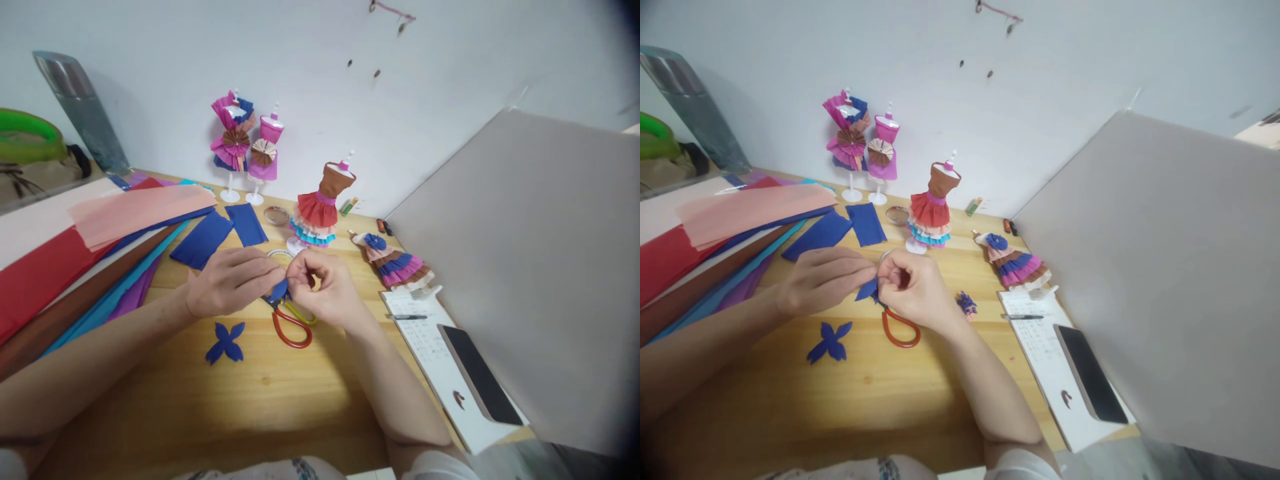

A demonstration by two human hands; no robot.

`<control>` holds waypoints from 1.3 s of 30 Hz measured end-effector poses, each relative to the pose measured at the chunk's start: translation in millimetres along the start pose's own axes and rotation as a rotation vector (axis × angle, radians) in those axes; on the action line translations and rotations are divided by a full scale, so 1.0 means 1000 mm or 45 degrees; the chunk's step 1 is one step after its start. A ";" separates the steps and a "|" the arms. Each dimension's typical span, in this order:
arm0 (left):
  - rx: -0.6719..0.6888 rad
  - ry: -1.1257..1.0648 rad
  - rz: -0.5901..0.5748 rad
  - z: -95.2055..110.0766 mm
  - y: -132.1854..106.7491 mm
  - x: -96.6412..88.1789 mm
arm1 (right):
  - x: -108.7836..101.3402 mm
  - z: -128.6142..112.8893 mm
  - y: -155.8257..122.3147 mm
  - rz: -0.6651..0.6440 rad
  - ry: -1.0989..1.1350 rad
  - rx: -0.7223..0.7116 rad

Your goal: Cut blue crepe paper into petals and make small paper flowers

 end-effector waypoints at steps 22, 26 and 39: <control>-0.743 -0.349 -0.007 0.003 0.001 0.007 | 0.000 -0.004 0.000 0.132 -0.190 -0.283; -0.588 -0.253 -0.044 0.004 0.000 0.008 | 0.001 0.000 0.002 0.105 -0.068 -0.133; -0.041 0.088 -0.001 0.006 0.003 0.003 | 0.008 0.016 0.009 0.028 0.685 0.469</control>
Point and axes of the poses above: each hand's wrist, its own y-axis towards the middle knuckle, its own x-axis out of the palm, z = x × y, the point moved 2 cm from there along y, towards the middle knuckle
